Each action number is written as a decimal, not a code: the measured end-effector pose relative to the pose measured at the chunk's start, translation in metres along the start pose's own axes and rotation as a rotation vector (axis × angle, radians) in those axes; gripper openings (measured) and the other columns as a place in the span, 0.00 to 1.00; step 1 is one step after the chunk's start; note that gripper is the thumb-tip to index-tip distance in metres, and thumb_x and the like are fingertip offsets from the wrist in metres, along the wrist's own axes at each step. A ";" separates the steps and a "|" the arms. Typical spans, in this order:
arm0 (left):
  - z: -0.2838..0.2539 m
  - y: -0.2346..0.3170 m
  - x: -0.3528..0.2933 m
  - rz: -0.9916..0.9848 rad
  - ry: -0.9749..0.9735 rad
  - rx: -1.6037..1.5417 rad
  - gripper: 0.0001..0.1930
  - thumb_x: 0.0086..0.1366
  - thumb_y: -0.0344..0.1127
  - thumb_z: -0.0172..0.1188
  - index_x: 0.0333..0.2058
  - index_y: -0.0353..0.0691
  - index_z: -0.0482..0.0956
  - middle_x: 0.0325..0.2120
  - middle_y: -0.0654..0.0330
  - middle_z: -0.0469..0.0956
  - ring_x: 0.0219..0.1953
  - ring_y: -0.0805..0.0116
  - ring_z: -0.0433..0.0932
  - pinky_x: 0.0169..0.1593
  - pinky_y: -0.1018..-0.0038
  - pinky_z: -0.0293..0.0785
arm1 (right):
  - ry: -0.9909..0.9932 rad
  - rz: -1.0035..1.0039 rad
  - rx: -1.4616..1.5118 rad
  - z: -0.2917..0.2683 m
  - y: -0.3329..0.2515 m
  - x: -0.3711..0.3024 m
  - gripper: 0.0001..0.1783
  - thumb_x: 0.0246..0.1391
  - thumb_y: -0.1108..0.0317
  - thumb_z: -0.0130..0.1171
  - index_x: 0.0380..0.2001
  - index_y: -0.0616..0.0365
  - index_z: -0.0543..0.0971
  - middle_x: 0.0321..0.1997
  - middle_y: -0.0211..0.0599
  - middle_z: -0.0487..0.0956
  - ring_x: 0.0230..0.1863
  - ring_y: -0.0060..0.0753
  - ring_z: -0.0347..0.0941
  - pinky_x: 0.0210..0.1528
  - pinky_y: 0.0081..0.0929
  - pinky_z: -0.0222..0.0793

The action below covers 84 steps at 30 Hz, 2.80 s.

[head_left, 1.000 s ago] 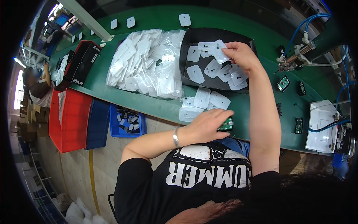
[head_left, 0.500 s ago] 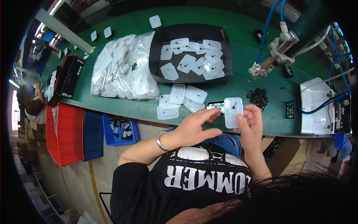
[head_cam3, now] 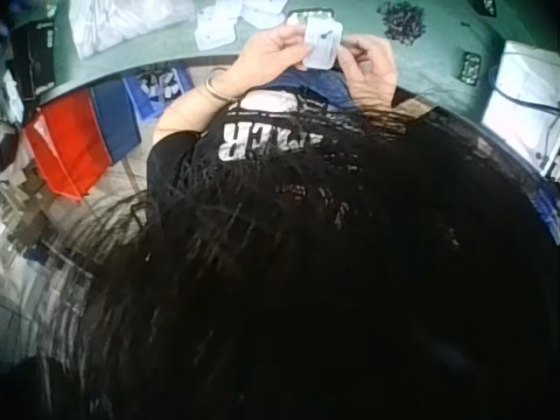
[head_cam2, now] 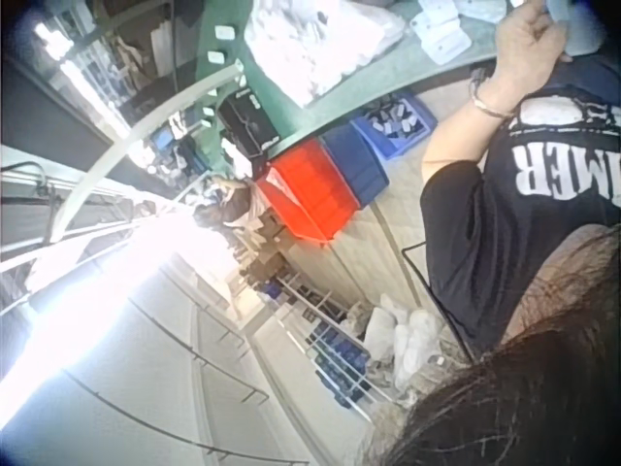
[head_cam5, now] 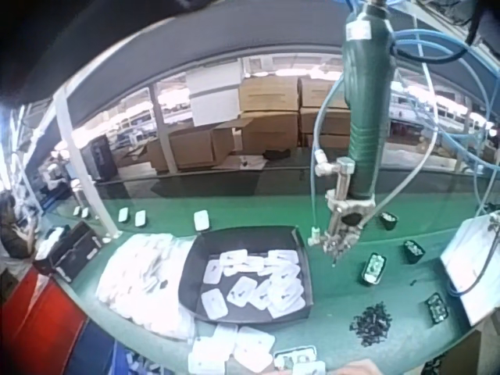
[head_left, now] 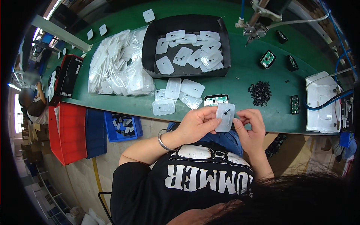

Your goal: Assembling PCB components into plastic housings and using a pneumatic press.

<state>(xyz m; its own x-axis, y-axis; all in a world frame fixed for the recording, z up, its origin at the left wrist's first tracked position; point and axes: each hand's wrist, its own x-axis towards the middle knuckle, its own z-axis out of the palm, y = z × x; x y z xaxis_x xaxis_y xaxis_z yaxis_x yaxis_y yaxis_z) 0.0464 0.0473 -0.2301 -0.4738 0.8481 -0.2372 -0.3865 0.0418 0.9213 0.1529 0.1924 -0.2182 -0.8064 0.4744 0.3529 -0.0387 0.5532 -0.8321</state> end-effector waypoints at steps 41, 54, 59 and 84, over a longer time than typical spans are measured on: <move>0.001 -0.015 0.008 0.058 0.049 0.169 0.14 0.56 0.29 0.54 0.42 0.32 0.69 0.29 0.59 0.77 0.27 0.79 0.74 0.31 0.81 0.70 | -0.196 -0.124 -0.411 0.005 0.009 0.012 0.06 0.39 0.73 0.61 0.24 0.58 0.75 0.25 0.34 0.71 0.19 0.32 0.71 0.20 0.24 0.68; -0.001 -0.013 0.010 0.033 0.038 0.085 0.15 0.58 0.28 0.52 0.44 0.32 0.68 0.30 0.58 0.77 0.29 0.79 0.74 0.34 0.81 0.71 | -0.209 0.025 -0.236 0.006 0.012 0.011 0.05 0.42 0.74 0.60 0.24 0.60 0.75 0.24 0.34 0.71 0.18 0.28 0.70 0.20 0.22 0.67; 0.000 -0.014 0.009 0.045 0.044 0.101 0.15 0.57 0.29 0.52 0.44 0.32 0.68 0.29 0.59 0.77 0.28 0.80 0.73 0.32 0.82 0.70 | -0.132 0.116 -0.161 0.012 0.011 0.005 0.04 0.41 0.73 0.61 0.23 0.60 0.75 0.23 0.33 0.71 0.16 0.23 0.69 0.19 0.19 0.66; -0.003 -0.012 0.011 -0.072 -0.004 -0.116 0.12 0.58 0.27 0.51 0.42 0.33 0.70 0.27 0.64 0.76 0.26 0.83 0.71 0.28 0.86 0.69 | -0.190 0.006 -0.293 0.011 0.003 0.015 0.05 0.39 0.73 0.61 0.20 0.58 0.74 0.23 0.32 0.70 0.16 0.28 0.68 0.16 0.22 0.64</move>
<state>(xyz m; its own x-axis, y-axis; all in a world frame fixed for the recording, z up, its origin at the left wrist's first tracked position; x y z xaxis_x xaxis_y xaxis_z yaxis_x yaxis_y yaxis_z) 0.0432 0.0546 -0.2447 -0.4386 0.8471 -0.3002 -0.5082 0.0417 0.8603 0.1344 0.1936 -0.2203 -0.9024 0.3578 0.2399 0.1151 0.7370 -0.6660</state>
